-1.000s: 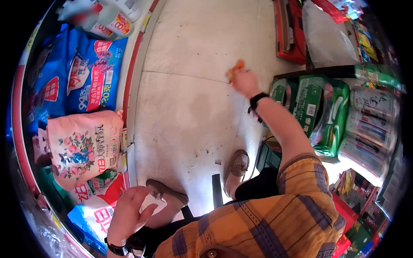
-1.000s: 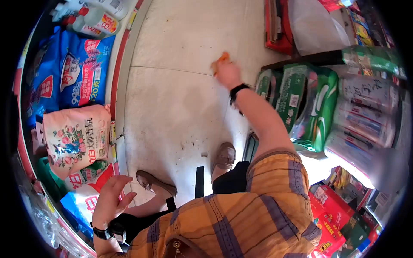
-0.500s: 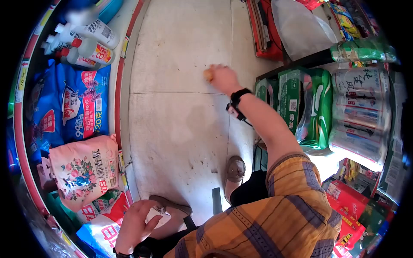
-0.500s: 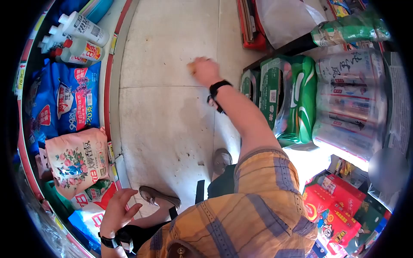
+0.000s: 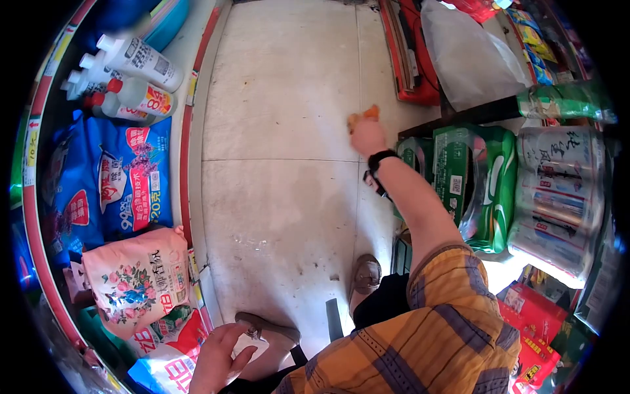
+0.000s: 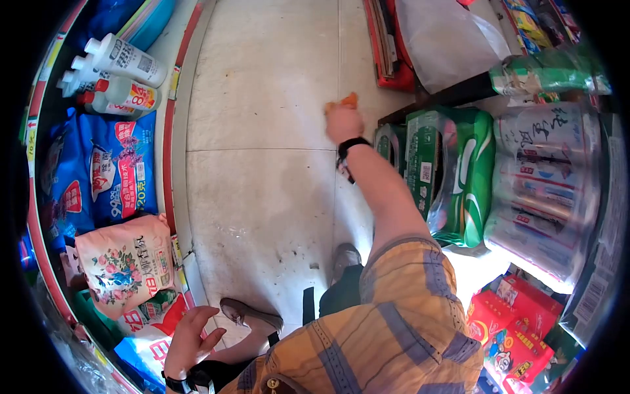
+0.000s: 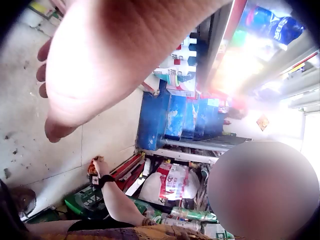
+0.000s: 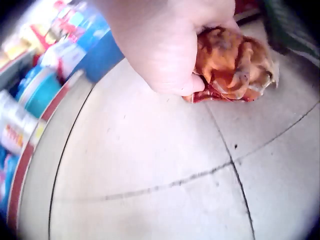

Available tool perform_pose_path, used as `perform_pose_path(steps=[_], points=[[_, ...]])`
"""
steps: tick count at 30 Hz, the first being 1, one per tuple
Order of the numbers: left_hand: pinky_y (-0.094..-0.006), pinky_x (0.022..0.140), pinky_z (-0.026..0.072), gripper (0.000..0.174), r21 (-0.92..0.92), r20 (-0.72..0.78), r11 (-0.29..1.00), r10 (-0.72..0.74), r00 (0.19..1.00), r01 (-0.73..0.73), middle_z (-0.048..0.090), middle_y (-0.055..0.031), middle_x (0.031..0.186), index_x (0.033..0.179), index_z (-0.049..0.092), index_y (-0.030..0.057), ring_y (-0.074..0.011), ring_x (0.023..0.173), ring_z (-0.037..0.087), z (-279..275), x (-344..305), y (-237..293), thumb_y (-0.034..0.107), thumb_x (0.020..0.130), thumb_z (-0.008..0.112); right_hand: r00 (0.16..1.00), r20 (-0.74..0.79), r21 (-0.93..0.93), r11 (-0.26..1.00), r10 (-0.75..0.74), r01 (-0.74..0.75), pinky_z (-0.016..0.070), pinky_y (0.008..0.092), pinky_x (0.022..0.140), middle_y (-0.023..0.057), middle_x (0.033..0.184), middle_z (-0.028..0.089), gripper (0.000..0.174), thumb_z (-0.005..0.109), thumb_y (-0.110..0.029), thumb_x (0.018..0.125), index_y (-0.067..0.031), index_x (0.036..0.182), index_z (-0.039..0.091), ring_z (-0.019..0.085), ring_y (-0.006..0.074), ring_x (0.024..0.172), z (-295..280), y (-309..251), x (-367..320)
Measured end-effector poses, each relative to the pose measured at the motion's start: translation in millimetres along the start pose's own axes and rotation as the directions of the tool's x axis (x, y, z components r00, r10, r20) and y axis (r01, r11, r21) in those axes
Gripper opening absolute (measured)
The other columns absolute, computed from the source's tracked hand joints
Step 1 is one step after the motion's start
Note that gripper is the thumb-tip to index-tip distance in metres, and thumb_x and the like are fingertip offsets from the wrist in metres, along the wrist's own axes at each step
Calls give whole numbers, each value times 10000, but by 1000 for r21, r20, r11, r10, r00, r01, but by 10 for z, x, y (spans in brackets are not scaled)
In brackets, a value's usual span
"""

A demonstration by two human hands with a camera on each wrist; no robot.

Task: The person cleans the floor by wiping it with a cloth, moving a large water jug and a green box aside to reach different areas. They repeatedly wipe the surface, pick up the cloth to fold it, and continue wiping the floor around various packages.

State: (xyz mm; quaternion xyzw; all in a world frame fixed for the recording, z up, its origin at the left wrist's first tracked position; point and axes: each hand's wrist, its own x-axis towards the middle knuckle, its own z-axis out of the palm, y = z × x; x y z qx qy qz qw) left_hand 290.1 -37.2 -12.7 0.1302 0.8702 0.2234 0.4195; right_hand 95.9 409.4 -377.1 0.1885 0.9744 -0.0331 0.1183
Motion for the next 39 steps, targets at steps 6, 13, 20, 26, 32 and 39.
perform_pose_path(steps=[6,13,20,26,32,39], points=[[-426,876,498,410,28,-9,997,79,997,-79,611,-192,1143,1156,600,19,-398,1031,599,-19,66,41,218,824,735,940,-66,-416,866,-335,279,492,495,565,202,914,665,286,594,-155,775,22,976,694,640,336,798,8,-1146,-1351],[-416,869,501,403,45,0,988,148,989,-148,613,-183,1132,1160,603,33,-388,1024,601,7,32,45,219,827,733,171,296,390,282,-940,876,524,535,597,220,822,658,175,630,-187,750,-63,832,723,658,383,764,-191,-1398,-2145],[-416,883,493,403,2,-35,993,118,992,-118,609,-170,1131,1180,594,50,-368,1044,592,34,-166,-176,233,843,718,886,-9,379,818,-464,432,541,466,704,168,911,684,275,657,-323,810,-59,885,651,671,354,809,-998,-1261,-807],[-406,846,503,377,-7,-74,984,175,982,-176,605,-151,1115,1161,596,38,-352,1005,599,70,-282,-240,244,859,690,937,7,31,937,-349,348,570,414,740,200,965,682,366,637,-360,846,-13,959,656,681,363,868,-439,-1450,-225],[-404,848,495,388,29,-76,980,197,978,-195,603,-138,1119,1187,576,34,-324,1020,592,78,-331,-262,242,873,665,667,165,-72,666,-726,742,558,394,710,206,1066,618,393,591,-246,869,16,1160,562,645,308,937,-28,-2531,-996],[-426,823,476,339,49,-114,973,232,966,-227,581,-139,1003,1112,547,39,-329,991,594,101,-327,-211,255,872,649,249,-250,-54,270,-936,961,546,432,624,123,923,667,252,577,-185,854,-80,1075,639,683,273,796,602,-2597,-2307]])
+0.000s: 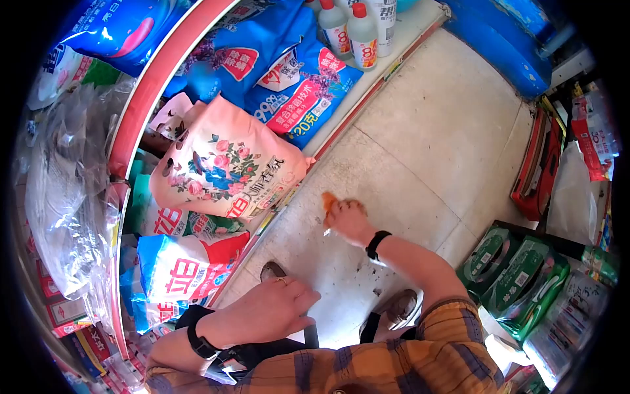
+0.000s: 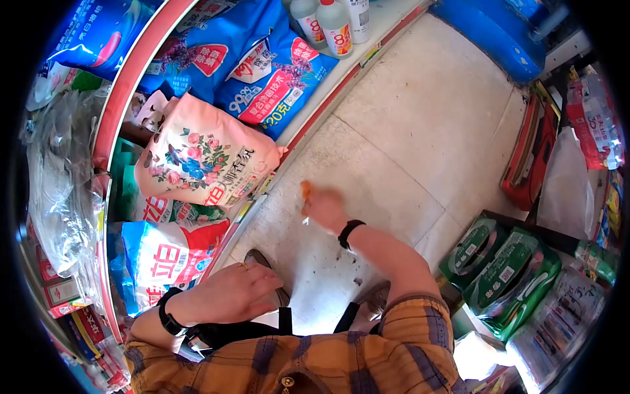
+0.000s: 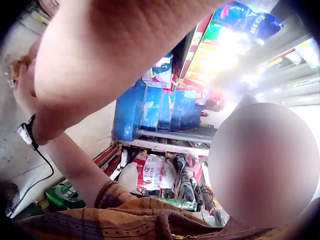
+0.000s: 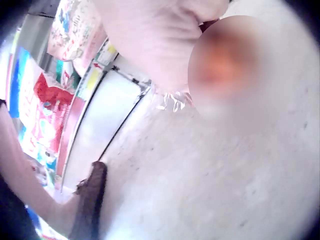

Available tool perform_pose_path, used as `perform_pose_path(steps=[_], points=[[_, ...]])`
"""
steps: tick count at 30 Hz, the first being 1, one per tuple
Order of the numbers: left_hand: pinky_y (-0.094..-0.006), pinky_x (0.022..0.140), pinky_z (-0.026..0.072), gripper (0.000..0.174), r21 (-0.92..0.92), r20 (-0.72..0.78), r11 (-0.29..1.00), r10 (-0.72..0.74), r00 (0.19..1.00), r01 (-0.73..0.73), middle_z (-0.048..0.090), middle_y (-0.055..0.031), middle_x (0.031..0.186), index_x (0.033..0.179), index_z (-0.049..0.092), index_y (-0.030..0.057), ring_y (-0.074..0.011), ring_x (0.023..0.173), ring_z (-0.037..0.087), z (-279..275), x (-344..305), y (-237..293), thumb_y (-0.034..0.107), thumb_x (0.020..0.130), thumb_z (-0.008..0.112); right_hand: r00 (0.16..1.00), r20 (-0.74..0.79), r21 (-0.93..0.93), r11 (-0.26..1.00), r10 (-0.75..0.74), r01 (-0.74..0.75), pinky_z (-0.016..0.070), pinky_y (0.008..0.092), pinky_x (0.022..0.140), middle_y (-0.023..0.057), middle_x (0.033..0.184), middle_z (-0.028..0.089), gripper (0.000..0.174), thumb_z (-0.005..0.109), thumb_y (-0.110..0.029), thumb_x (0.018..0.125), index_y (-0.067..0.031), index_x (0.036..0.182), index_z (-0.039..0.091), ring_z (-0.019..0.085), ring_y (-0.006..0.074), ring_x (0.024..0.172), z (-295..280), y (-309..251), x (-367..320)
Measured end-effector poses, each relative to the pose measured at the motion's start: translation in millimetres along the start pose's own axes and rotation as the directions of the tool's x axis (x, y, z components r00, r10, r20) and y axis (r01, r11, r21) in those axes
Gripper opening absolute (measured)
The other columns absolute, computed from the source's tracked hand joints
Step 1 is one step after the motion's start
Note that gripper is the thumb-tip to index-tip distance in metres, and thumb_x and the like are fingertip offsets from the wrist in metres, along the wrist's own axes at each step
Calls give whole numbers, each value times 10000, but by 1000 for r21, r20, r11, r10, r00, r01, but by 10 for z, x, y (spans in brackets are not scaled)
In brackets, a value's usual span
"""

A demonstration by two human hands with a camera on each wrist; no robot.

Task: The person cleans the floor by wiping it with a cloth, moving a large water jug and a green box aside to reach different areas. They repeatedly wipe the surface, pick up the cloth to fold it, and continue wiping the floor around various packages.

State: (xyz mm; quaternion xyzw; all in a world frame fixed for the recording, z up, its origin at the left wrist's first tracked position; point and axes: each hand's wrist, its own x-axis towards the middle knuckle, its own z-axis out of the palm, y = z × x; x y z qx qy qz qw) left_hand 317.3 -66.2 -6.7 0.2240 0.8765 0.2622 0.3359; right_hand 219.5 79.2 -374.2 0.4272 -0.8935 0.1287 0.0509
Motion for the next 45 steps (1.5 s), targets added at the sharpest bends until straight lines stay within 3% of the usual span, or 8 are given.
perform_pose_path(steps=[3,5,12,20,34,39,43,45], points=[[-432,836,473,338,-23,8,1000,13,1000,-13,582,-143,1014,1112,546,38,-334,1003,593,-3,10,-34,254,873,648,874,317,249,921,-369,298,537,436,679,122,872,664,248,610,-251,830,-105,1025,653,676,280,853,-355,-51,-84],[-434,842,472,339,-9,25,1000,20,999,-20,582,-146,1022,1111,546,36,-336,1006,592,-1,-12,-70,253,871,648,854,451,510,860,-259,-9,530,444,711,137,896,664,268,635,-320,808,-116,979,660,660,303,897,-861,153,159],[-435,851,471,341,-29,34,999,-31,999,32,589,-159,1002,1098,540,26,-345,994,596,-40,-119,-123,244,862,655,782,274,240,748,559,-619,531,471,765,208,984,664,417,662,-284,772,-108,1143,596,652,397,903,-1362,1938,407],[-407,844,482,378,-65,29,996,-57,998,59,586,-150,1004,1107,525,22,-331,985,594,0,-229,-233,240,835,672,683,121,267,639,720,-721,501,486,850,263,1076,637,392,559,-270,892,-35,1206,566,620,432,982,-622,2377,822],[-404,839,483,421,-66,21,993,-101,995,103,572,-136,1033,1152,522,40,-308,1000,589,16,-166,-287,240,821,687,976,213,4,999,-48,48,352,660,900,159,1316,550,371,524,-228,859,-117,1190,650,521,363,1170,98,-282,712],[-400,919,482,442,-26,109,995,-93,990,97,585,-155,1170,1195,551,30,-335,1076,585,-5,-80,-242,291,861,673,842,136,246,841,-521,481,417,606,842,115,1101,660,244,570,-176,846,-40,987,715,587,303,1065,-176,-1306,29],[-396,922,479,442,-50,130,992,-104,986,111,586,-154,1166,1195,552,32,-327,1080,582,-12,-94,-207,283,854,680,546,431,835,547,-718,61,503,451,691,73,891,684,232,593,-215,820,-169,1037,658,663,286,851,-363,-936,144],[-395,847,480,400,-56,31,995,-75,997,77,568,-137,1016,1117,530,34,-313,989,593,50,-143,-216,223,807,698,625,514,807,578,-587,-121,525,451,706,108,960,693,302,625,-259,795,-144,1074,634,667,326,884,-484,-421,403]])
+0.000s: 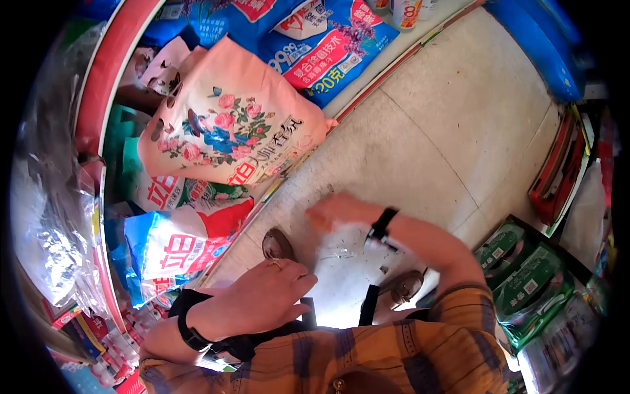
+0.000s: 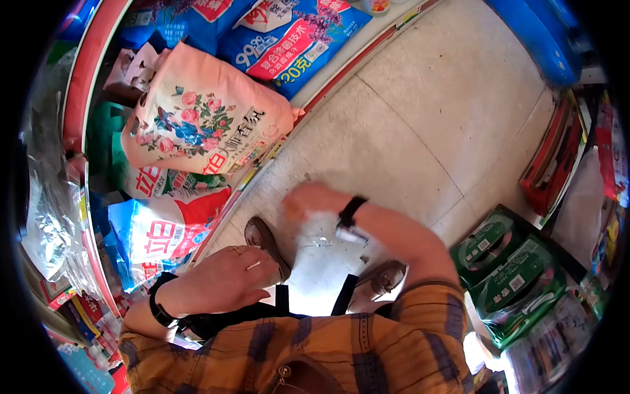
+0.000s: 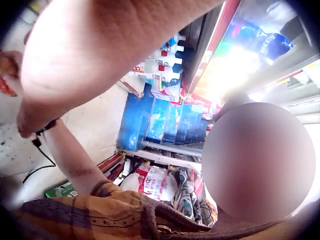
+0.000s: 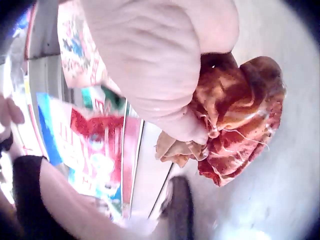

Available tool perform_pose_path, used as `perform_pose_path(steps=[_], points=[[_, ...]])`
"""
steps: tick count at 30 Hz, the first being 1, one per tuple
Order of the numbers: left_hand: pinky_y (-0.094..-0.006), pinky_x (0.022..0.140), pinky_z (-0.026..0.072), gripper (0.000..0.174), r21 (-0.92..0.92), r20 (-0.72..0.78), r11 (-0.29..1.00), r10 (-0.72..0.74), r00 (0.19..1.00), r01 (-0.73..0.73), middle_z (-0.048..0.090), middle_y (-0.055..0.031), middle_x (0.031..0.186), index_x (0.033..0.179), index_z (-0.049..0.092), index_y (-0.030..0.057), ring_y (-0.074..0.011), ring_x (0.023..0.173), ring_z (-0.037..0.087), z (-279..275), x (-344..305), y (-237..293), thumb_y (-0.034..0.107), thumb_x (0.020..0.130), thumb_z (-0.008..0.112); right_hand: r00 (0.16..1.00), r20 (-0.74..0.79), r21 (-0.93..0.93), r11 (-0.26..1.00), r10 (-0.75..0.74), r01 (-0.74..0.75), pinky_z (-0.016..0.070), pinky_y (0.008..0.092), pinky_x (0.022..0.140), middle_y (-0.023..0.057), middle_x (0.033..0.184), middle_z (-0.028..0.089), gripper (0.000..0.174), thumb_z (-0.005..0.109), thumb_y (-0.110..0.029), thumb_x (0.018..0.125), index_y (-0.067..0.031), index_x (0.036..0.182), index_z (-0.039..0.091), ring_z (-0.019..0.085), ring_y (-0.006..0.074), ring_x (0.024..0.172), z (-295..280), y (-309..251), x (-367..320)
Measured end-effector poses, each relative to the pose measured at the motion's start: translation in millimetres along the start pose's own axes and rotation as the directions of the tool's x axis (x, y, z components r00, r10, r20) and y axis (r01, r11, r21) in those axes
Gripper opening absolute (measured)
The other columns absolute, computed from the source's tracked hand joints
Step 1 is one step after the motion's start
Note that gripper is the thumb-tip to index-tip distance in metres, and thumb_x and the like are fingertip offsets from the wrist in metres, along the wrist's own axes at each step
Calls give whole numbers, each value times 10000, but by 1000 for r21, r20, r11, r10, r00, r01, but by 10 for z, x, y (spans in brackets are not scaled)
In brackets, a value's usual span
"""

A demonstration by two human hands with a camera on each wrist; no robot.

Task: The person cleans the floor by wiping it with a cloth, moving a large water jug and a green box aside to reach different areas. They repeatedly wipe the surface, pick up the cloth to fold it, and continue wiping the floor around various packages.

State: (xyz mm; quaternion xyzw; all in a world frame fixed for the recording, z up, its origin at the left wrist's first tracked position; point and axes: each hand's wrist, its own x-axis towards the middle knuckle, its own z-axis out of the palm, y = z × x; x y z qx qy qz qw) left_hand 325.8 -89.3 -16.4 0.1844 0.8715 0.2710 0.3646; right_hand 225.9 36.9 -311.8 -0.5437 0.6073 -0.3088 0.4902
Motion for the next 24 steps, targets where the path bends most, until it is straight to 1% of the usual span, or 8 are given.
perform_pose_path(steps=[3,4,8,12,16,19,22,24], points=[[-393,847,481,404,30,1,1000,1,1000,-1,567,-136,1012,1111,531,34,-311,990,591,44,-20,-3,224,801,704,892,-449,-341,914,45,-218,523,444,796,129,1004,681,378,682,-218,755,-89,1102,608,652,341,913,-810,329,-362],[-393,847,481,404,25,2,1000,-2,1000,2,567,-136,1012,1111,531,34,-311,990,591,54,-18,-2,224,801,704,848,-458,-382,803,266,-458,518,415,819,130,983,681,411,669,-172,756,-69,1145,587,652,340,900,-1013,371,-422],[-400,844,479,404,36,-7,999,12,1000,-11,561,-133,997,1102,520,34,-307,977,588,60,-2,2,226,797,705,703,-705,-640,513,-94,-573,432,627,864,109,1117,633,308,579,-201,822,-98,1109,617,594,336,1038,-446,608,-225],[-400,845,473,407,55,-8,998,11,1000,-11,556,-130,985,1104,509,42,-303,964,588,1,28,36,232,801,702,860,-457,-814,497,-227,-301,394,703,864,118,1138,613,212,570,-225,814,-128,962,686,562,340,1074,727,273,118],[-401,910,471,440,0,106,1000,-28,994,28,576,-145,1150,1191,535,32,-320,1068,576,-53,63,94,254,840,682,980,-143,-578,815,-140,32,451,570,837,60,973,663,190,574,-233,843,-126,958,680,633,270,976,987,-156,39],[-400,915,466,428,-11,157,999,-40,987,43,573,-142,1140,1184,536,32,-318,1070,573,4,55,100,240,839,679,959,-253,-442,868,123,-228,453,515,820,40,901,676,227,578,-238,854,-121,1033,654,652,250,922,430,-226,-31],[-398,913,465,421,14,136,999,-40,990,38,576,-143,1131,1174,537,30,-316,1067,575,50,25,96,233,834,680,852,-522,-622,670,33,-406,424,523,854,92,1137,625,378,592,-264,847,-127,1198,566,602,283,1051,-74,161,-198],[-394,906,467,420,38,127,999,-24,992,19,580,-143,1117,1167,537,29,-316,1059,578,38,39,119,236,832,683,808,-589,-563,715,6,-415,413,522,875,94,1168,588,360,595,-290,847,-115,1161,601,563,291,1093,-175,116,-348]])
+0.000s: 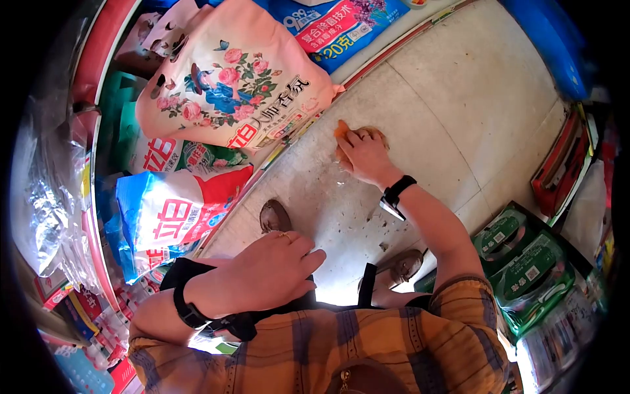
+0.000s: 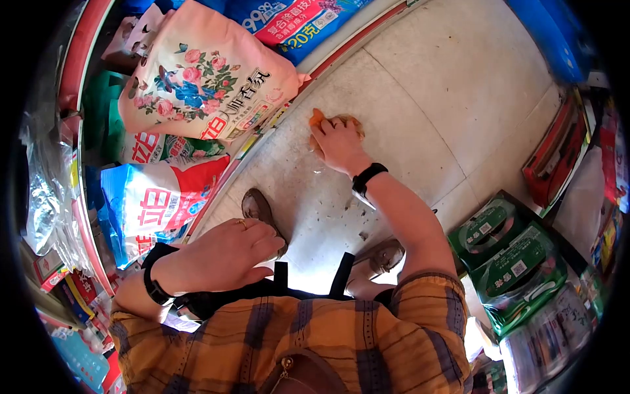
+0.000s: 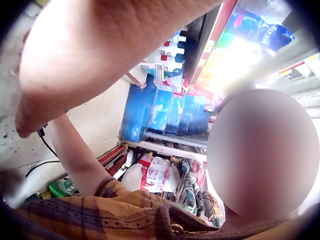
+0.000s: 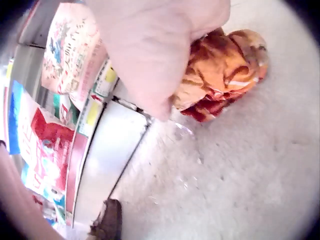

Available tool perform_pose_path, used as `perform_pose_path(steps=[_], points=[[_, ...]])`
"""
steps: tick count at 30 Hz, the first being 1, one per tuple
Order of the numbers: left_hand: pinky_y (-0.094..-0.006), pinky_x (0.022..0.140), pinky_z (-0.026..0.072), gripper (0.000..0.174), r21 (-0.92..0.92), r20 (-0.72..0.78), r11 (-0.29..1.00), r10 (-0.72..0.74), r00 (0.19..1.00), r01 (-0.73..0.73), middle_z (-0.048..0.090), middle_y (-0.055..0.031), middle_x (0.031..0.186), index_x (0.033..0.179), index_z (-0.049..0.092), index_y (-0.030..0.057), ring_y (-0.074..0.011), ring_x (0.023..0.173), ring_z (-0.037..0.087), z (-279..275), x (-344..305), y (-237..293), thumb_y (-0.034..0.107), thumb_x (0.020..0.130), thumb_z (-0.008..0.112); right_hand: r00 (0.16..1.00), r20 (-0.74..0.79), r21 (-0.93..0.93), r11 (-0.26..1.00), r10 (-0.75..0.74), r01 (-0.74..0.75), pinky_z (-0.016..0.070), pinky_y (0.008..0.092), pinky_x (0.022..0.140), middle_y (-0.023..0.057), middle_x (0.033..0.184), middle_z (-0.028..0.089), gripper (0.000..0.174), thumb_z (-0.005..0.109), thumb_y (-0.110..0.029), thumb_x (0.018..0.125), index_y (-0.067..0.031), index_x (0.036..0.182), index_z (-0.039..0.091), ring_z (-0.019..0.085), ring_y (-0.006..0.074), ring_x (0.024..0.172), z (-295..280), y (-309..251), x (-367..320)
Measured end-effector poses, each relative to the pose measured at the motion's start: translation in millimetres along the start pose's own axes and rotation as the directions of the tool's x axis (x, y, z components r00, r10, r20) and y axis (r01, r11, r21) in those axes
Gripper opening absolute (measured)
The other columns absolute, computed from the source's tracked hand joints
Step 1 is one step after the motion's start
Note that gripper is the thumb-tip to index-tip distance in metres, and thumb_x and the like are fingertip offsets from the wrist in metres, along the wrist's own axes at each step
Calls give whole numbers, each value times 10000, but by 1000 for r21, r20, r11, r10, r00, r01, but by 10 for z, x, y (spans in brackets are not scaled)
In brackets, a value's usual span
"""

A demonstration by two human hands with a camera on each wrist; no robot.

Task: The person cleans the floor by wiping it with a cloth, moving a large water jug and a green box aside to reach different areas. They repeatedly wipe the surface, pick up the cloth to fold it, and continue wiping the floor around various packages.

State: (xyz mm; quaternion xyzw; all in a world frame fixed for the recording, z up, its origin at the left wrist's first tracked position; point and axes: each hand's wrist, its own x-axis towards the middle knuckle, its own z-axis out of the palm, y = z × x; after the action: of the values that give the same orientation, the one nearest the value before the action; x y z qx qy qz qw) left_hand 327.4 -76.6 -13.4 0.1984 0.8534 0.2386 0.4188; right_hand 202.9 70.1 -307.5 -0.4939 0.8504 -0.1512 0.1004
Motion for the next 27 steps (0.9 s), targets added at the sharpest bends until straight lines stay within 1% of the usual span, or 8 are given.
perform_pose_path(steps=[3,6,8,10,13,15,17,27], points=[[-390,901,469,423,-5,-4,1000,12,1000,-12,583,-147,1109,1161,533,27,-316,1054,582,2,17,-2,241,830,686,988,61,-22,989,-143,145,394,537,922,73,1053,577,283,592,-262,853,-103,1075,662,534,278,1062,96,-107,-198],[-390,890,471,429,26,-9,999,21,1000,-21,583,-147,1088,1160,531,22,-315,1040,584,11,40,-12,249,830,687,969,90,-66,970,-229,235,381,531,936,70,1065,577,295,586,-244,851,-101,1100,655,527,269,1069,246,-235,-363],[-390,884,473,429,16,5,1000,25,1000,-25,582,-145,1077,1156,531,20,-315,1031,585,7,60,-16,249,829,688,979,78,-64,979,-189,194,370,526,960,66,1077,575,293,572,-217,852,-97,1106,654,530,258,1063,285,-281,-373],[-391,878,474,429,-1,22,1000,23,999,-23,580,-143,1067,1152,531,18,-316,1022,586,17,70,-16,250,828,689,999,-10,-21,999,-35,35,379,507,949,62,1103,570,309,562,-207,857,-90,1132,641,528,248,1079,248,-335,-321],[-392,871,475,428,38,35,999,25,999,-27,578,-140,1051,1146,531,17,-316,1011,587,30,84,-33,252,825,691,998,9,-61,996,-60,61,389,482,921,66,1131,560,348,556,-200,856,-85,1179,614,520,239,1089,249,-321,-290],[-382,800,475,309,71,-140,995,86,986,-76,560,-116,902,999,562,42,-283,888,596,78,73,-75,229,793,695,993,56,-81,990,-108,112,392,478,910,68,1151,551,370,555,-200,855,-84,1203,599,515,237,1094,227,-277,-310],[-381,797,475,313,68,-140,995,81,987,-72,561,-115,901,1005,562,42,-283,887,597,55,75,-79,230,793,695,982,107,-93,982,-157,167,394,474,900,69,1171,542,393,553,-200,853,-84,1227,584,511,234,1099,241,-247,-349],[-379,793,473,304,37,-125,997,70,990,-66,563,-107,903,1016,566,43,-276,888,599,64,98,-52,225,806,688,992,61,-126,985,-110,117,407,479,896,68,1214,526,382,514,-181,879,-74,1241,574,495,223,1112,267,-284,-371]])
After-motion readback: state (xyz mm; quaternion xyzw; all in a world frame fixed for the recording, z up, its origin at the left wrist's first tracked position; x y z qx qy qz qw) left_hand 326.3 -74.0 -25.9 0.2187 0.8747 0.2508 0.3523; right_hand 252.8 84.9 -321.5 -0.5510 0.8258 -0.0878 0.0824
